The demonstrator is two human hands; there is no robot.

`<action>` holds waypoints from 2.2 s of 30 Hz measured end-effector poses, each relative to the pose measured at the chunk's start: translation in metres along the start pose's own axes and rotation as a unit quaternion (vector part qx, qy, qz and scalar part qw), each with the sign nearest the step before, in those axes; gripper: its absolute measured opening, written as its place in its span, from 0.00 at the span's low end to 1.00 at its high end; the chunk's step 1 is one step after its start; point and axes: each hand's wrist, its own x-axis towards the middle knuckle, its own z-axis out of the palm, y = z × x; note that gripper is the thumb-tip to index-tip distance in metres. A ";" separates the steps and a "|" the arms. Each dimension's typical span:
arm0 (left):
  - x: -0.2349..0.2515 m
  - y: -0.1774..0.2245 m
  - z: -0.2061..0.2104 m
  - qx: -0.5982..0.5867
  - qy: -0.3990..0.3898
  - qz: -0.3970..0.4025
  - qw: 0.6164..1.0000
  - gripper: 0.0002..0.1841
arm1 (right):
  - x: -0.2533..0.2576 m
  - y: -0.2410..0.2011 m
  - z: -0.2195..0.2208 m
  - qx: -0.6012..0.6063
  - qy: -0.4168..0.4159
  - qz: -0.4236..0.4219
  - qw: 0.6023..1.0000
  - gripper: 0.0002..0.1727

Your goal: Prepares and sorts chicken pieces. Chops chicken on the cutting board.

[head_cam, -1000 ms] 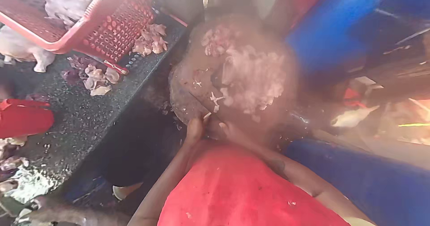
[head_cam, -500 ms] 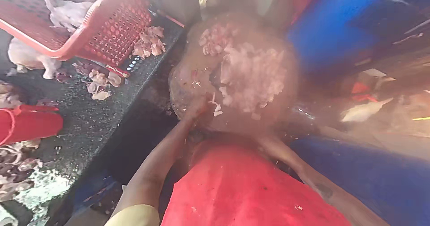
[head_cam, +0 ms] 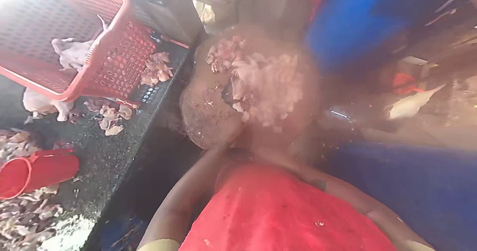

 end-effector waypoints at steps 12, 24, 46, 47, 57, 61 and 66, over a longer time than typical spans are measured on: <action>-0.061 -0.047 -0.026 -0.149 0.248 -0.030 0.957 0.15 | -0.025 0.049 0.007 0.358 0.180 0.147 0.904 0.26; -0.069 -0.089 0.039 -0.354 0.152 -0.143 0.912 0.20 | -0.044 -0.093 -0.085 0.170 0.382 -0.222 0.881 0.41; -0.006 -0.086 0.024 -0.401 0.050 -0.178 0.897 0.27 | 0.024 -0.010 -0.018 0.124 0.243 0.118 0.955 0.32; -0.005 -0.084 0.021 -0.397 0.042 -0.178 0.899 0.26 | 0.027 -0.003 -0.014 0.143 0.237 0.124 0.953 0.32; -0.006 -0.068 0.033 -0.499 0.038 -0.158 0.851 0.17 | 0.027 -0.035 -0.026 0.084 0.261 0.063 0.960 0.30; -0.011 -0.064 0.032 -0.455 0.014 -0.173 0.874 0.20 | 0.040 -0.035 -0.023 0.084 0.246 0.093 0.961 0.30; -0.015 -0.065 0.034 -0.413 0.006 -0.170 0.895 0.21 | 0.003 -0.012 0.003 0.125 0.156 0.172 0.965 0.30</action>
